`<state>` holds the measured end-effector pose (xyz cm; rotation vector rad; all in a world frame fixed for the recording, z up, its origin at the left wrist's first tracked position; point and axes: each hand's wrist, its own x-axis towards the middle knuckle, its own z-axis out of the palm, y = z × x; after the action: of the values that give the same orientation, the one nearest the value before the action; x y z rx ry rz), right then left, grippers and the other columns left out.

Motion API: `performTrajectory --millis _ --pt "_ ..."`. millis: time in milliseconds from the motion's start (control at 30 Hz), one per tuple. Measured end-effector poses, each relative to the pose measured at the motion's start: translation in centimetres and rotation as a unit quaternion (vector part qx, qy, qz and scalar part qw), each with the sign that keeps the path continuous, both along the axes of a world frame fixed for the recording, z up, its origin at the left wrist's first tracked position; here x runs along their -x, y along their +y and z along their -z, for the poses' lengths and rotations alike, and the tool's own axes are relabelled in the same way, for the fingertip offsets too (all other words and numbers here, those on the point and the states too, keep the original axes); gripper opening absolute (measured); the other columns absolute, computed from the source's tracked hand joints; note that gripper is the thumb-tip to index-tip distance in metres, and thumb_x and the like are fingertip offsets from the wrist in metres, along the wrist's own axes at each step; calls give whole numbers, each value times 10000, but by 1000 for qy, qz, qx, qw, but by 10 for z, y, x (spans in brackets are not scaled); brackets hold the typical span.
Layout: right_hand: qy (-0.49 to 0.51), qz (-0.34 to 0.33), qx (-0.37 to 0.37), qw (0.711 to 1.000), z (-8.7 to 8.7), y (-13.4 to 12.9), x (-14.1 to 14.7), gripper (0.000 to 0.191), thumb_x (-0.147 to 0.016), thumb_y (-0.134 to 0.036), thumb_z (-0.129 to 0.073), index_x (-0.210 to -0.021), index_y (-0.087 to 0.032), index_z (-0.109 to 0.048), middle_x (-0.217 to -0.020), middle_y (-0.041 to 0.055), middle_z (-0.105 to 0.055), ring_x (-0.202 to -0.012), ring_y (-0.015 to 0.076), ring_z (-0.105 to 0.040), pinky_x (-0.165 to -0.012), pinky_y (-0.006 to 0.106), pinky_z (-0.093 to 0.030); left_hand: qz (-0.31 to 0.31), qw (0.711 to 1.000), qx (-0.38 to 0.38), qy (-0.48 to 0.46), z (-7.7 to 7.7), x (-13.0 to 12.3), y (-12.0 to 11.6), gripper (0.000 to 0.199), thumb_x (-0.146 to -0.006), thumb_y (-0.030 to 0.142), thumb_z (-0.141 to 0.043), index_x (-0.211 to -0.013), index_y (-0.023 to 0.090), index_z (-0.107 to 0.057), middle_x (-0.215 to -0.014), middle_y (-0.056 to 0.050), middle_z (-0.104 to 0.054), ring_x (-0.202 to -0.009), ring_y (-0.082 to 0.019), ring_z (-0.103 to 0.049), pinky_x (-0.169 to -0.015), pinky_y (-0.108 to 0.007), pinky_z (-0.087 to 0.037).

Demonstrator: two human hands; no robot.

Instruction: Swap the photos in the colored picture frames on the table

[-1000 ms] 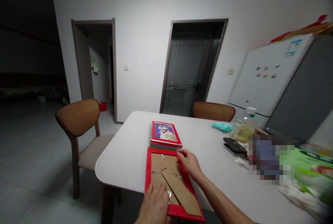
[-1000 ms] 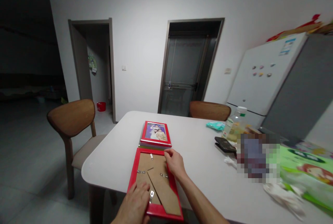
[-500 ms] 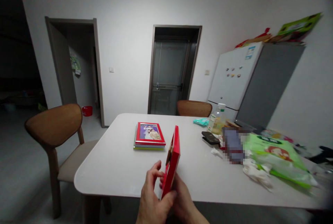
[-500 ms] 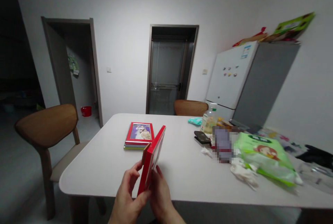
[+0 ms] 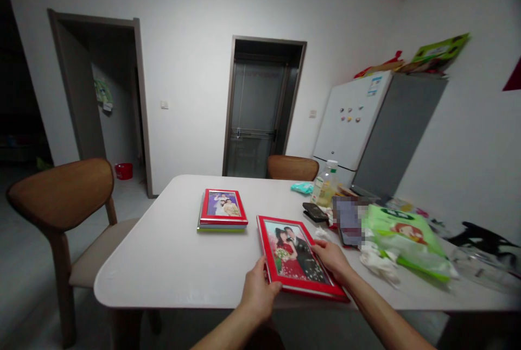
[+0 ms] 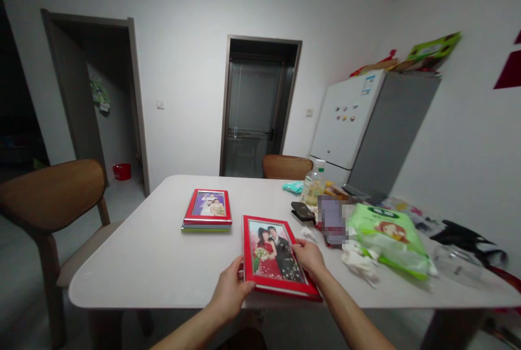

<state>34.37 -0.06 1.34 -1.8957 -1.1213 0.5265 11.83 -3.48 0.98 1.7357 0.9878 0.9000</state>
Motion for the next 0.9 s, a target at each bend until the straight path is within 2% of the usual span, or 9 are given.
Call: performTrajectory --millis 267,400,467,533,600,667,767,833,900 --pt "-184 5 71 980 13 27 -18 261 -645 -226 -490 -809 -138 -673 -807 87 -679 -788 210 -607 -614 227 -396 -50 992 -31 109 5 -10 16 368 -609 103 -582 -972 160 -560 -978 -54 -618 -919 -215 -536 -817 -282 -388" --pt "-255 -12 83 963 10 24 -13 248 -652 -183 -467 -776 -121 -672 -800 124 -672 -779 235 -605 -633 264 -398 -61 989 -32 133 7 5 18 403 -603 129 -597 -1004 161 -563 -964 -67 -612 -966 -245 -499 -843 -314 -366" --pt "-292 -14 70 954 6 25 -1 280 -673 -199 -452 -835 -90 -653 -832 165 -656 -802 263 -592 -675 310 -395 -74 989 -25 129 9 20 22 452 -606 138 -610 -1053 131 -537 -1021 -91 -586 -999 -249 -478 -873 -322 -346" --pt "-326 -34 38 944 3 30 23 327 -701 -220 -433 -930 -74 -615 -912 181 -631 -866 266 -566 -745 338 -377 -95 989 -14 115 12 39 31 476 -619 137 -622 -1081 104 -514 -1073 -114 -557 -1029 -245 -459 -905 -326 -319" --pt "-348 -83 -5 934 1 42 57 346 -722 -228 -422 -1000 -95 -580 -993 149 -606 -930 231 -536 -812 316 -349 -119 989 1 93 15 59 41 439 -660 150 -622 -1080 106 -503 -1080 -112 -546 -1022 -232 -466 -908 -346 -323" --pt "-359 -146 -46 921 0 59 98 360 -724 -236 -445 -1052 -130 -548 -1053 103 -582 -976 195 -504 -850 281 -328 -146 987 20 67 18 76 52 343 -745 207 -578 -1068 133 -492 -1078 -85 -534 -980 -215 -497 -862 -389 -371" --pt "-368 -213 -93 901 -4 86 156 438 -680 -261 -532 -1109 -173 -502 -1115 78 -538 -1018 199 -460 -862 288 -317 -181 982 52 20 20 95 66 255 -828 273 -481 -1058 162 -479 -1081 -58 -511 -910 -192 -533 -760 -399 -445" --pt "-371 -232 -114 892 -8 100 183 479 -641 -251 -580 -1108 -186 -494 -1119 84 -522 -1029 221 -437 -850 313 -320 -195 978 76 -17 21 103 72 256 -831 276 -476 -1060 161 -477 -1074 -59 -512 -888 -185 -541 -738 -383 -459" --pt "-375 -245 -128 885 -13 107 198 393 -627 -207 -591 -1015 -177 -547 -1050 95 -543 -1001 233 -439 -827 326 -327 -203 972 104 -59 21 109 74 260 -829 273 -480 -1062 159 -475 -1070 -59 -515 -884 -185 -542 -735 -381 -460"
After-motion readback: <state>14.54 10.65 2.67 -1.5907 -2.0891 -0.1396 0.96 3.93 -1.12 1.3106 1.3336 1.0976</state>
